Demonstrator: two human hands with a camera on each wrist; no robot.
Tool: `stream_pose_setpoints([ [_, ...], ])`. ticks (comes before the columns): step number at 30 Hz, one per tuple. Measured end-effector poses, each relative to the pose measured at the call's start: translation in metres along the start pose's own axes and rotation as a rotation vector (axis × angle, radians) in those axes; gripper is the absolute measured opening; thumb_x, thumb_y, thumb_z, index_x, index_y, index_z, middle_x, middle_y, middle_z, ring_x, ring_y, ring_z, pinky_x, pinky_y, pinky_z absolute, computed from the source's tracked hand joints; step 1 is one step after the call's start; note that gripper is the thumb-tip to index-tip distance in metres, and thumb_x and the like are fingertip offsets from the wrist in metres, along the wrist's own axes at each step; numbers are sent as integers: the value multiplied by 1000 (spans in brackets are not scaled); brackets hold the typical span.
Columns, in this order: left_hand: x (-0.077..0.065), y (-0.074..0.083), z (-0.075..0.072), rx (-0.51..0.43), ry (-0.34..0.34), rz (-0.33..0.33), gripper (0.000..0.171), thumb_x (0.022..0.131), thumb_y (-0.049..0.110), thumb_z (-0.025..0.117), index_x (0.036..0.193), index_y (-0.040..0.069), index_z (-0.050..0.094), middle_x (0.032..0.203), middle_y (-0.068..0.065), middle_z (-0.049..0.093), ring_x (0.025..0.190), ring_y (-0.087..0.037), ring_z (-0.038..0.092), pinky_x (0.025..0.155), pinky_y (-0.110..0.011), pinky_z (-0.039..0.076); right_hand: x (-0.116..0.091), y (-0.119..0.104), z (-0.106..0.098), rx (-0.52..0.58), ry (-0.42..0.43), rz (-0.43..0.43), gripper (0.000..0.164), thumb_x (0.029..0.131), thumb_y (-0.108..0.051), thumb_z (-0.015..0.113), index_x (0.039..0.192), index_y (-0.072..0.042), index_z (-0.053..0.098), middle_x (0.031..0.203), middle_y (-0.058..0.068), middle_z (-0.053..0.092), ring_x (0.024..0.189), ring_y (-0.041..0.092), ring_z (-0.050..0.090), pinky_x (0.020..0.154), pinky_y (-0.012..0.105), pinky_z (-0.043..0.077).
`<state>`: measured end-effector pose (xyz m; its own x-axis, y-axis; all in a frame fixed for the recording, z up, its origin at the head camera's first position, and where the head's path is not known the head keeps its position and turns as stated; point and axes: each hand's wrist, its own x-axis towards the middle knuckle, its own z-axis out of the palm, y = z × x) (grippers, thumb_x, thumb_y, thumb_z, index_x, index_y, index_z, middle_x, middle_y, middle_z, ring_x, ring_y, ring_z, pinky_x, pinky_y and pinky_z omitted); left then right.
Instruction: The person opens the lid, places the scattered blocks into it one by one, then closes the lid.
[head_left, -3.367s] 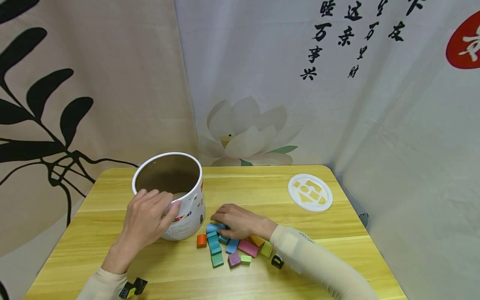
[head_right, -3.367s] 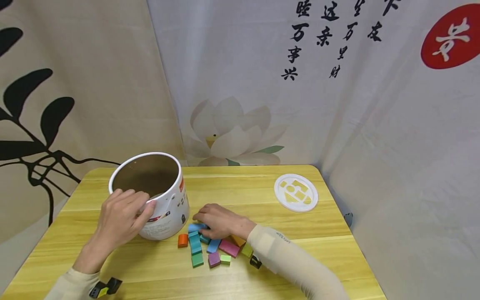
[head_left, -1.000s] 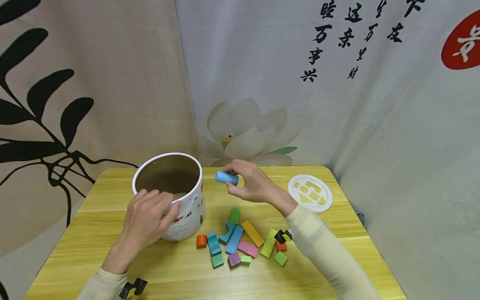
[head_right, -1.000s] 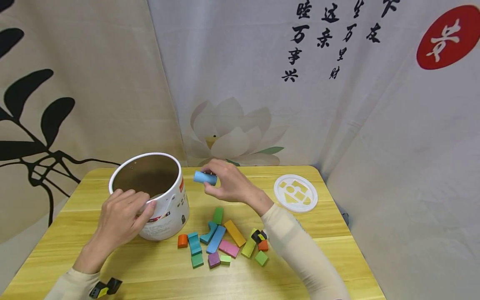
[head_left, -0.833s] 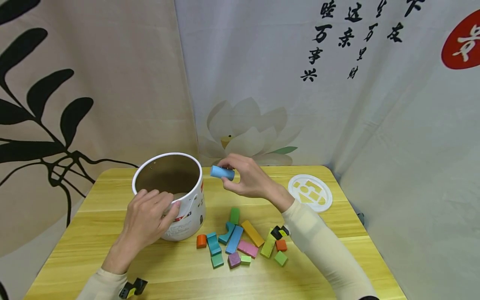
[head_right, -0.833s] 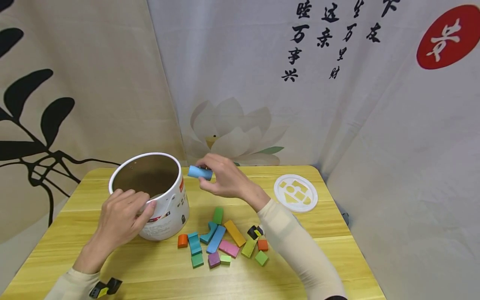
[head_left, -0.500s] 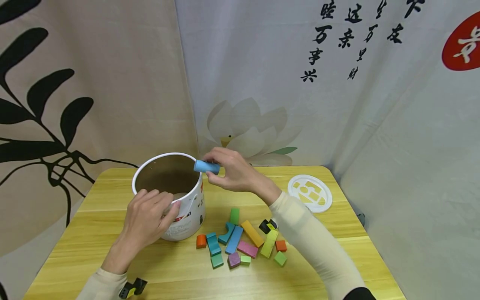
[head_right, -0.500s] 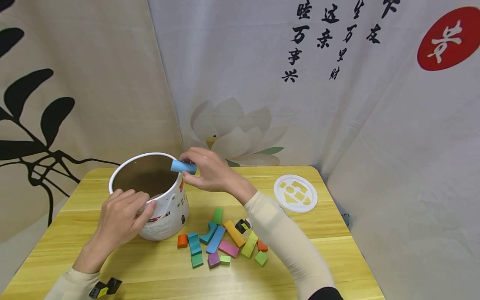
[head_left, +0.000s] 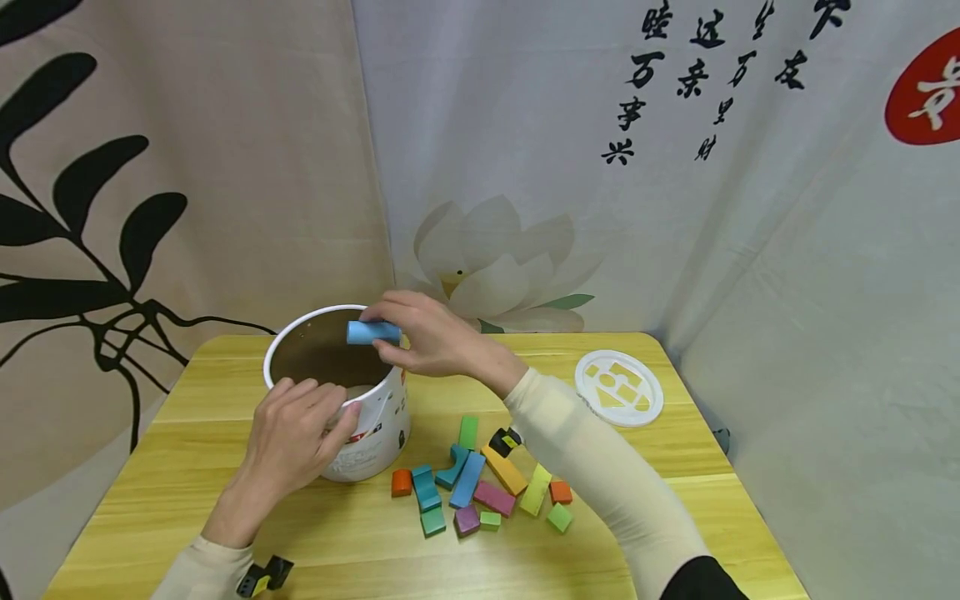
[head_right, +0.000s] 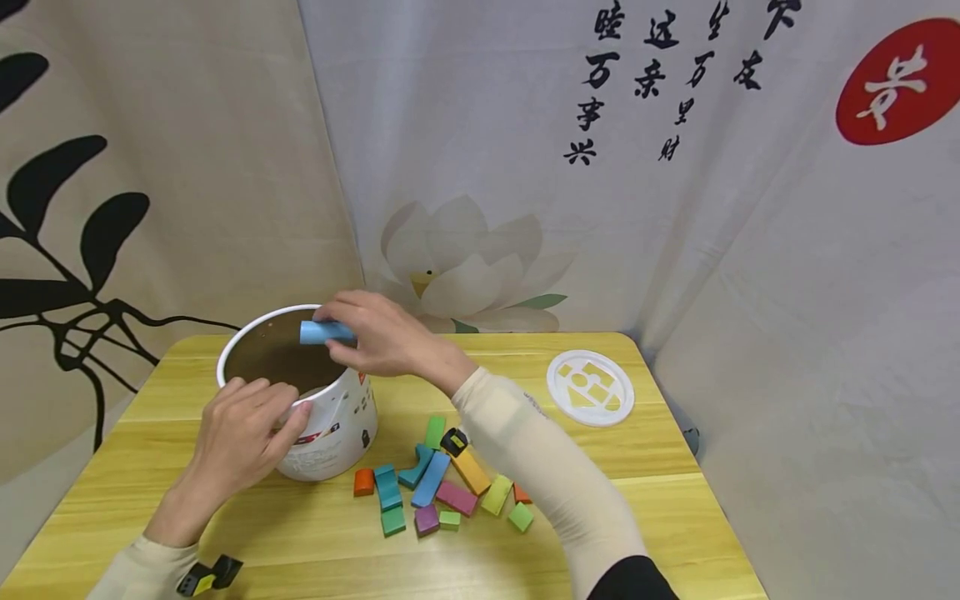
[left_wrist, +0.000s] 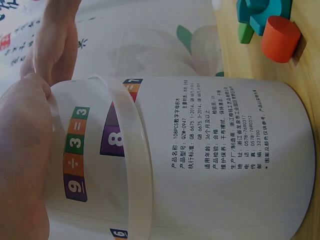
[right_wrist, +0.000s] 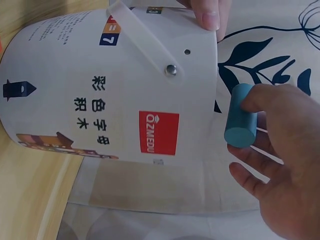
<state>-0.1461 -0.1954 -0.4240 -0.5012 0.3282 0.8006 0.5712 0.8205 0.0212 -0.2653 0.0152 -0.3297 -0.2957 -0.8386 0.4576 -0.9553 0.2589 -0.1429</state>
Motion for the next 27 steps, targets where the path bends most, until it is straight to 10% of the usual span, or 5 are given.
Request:
stream_pose_setpoints([
  [27, -1, -2, -1, -3, 1, 4, 35, 97, 33, 48, 68, 13, 50, 55, 4, 52, 50, -15, 39, 53, -33, 26, 18, -10, 17, -92, -173, 51, 51, 102, -42, 57, 140, -9, 61, 143, 4, 59, 133, 16, 47, 115, 29, 34],
])
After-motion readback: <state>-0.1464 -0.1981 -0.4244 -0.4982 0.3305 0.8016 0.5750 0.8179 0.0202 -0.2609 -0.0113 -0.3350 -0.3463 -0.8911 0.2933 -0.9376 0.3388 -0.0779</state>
